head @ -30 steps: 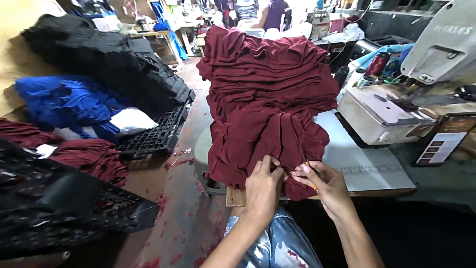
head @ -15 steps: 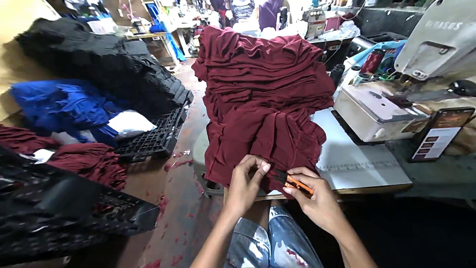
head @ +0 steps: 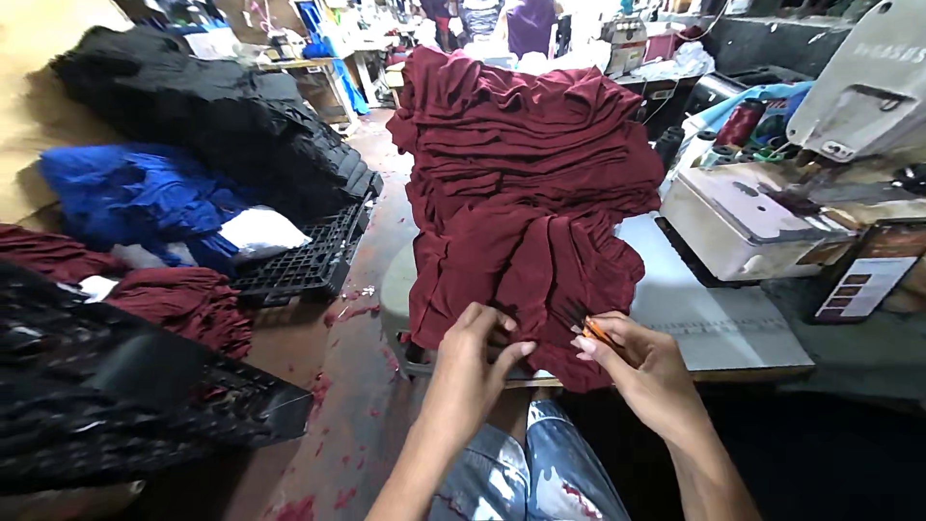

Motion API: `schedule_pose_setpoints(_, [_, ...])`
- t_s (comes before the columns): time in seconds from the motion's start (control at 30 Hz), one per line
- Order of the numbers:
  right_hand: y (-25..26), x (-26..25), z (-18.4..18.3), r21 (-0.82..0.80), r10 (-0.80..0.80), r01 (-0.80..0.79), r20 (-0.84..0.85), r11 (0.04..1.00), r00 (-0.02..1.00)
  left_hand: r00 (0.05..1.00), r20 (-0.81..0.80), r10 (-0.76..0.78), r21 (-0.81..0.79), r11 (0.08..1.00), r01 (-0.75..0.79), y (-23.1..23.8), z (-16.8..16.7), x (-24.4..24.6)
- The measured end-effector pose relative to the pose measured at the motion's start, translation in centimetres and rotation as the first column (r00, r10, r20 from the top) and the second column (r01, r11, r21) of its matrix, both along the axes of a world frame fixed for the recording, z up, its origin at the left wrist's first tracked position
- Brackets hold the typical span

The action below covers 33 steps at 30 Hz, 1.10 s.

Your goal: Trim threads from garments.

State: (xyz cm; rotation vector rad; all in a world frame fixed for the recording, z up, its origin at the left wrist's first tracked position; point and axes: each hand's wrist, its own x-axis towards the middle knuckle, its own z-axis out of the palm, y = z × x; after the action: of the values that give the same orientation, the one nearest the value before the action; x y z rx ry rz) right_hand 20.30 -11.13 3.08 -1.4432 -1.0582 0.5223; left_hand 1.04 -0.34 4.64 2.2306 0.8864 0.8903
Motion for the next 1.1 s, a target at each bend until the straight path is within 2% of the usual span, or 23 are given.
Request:
schedule_pose_setpoints(0.1, [0.9,-1.0,0.4,-0.024,0.032,-0.032,-0.015,0.999,0.999,0.987,-0.131,0.097,0.03,0.995,-0.093,-0.2,-0.8,2.0])
schedule_pose_setpoints(0.2, [1.9,-1.1,-0.1,-0.092,0.023,-0.022,0.007,0.996,1.0,0.974,-0.145,0.177,0.135,0.978,-0.158,-0.2,-1.9,3.3])
schedule_pose_setpoints(0.27, [2.2,-0.9,-0.4,-0.104,0.02,-0.02,0.003,0.994,1.0,0.977,-0.149,0.153,0.151,0.98,-0.13,-0.3,-1.9,3.1])
schedule_pose_setpoints(0.33, [2.0,-0.5,-0.7,-0.093,0.022,-0.021,0.008,0.995,1.0,0.987,-0.15,0.054,0.037,0.998,-0.049,0.2,-1.4,2.2])
schedule_pose_setpoints(0.4, [1.7,-0.1,-1.3,-0.072,0.041,-0.038,0.038,0.997,0.998,0.993,-0.089,-0.08,-0.167,0.984,0.065,1.6,-1.0,0.8])
schedule_pose_setpoints(0.47, [1.3,0.5,-2.1,-0.059,0.087,-0.08,0.142,0.995,0.986,0.984,-0.002,-0.179,-0.335,0.927,0.168,2.8,-0.5,-0.5])
schedule_pose_setpoints(0.53, [0.9,0.6,-2.7,-0.059,0.135,-0.123,0.288,0.991,0.948,0.975,0.041,-0.218,-0.408,0.887,0.215,3.2,-0.5,-1.1])
schedule_pose_setpoints(0.6, [0.5,0.1,-3.0,-0.059,0.141,-0.129,0.393,0.99,0.908,0.973,0.08,-0.217,-0.433,0.872,0.23,3.1,-0.9,-1.3])
schedule_pose_setpoints(0.73, [0.6,-1.5,-2.7,-0.046,0.087,-0.074,0.499,0.996,0.862,0.972,0.157,-0.177,-0.444,0.866,0.229,2.5,-1.8,-1.6])
schedule_pose_setpoints(1.03, [2.2,-3.7,-3.7,0.087,-0.102,0.062,0.612,0.994,0.784,0.983,0.172,-0.072,-0.436,0.889,0.141,1.5,-2.4,-1.2])
schedule_pose_setpoints(1.1, [2.4,-3.1,-4.0,0.102,-0.102,0.052,0.584,0.993,0.805,0.984,0.16,-0.073,-0.409,0.903,0.133,1.6,-2.3,-1.7])
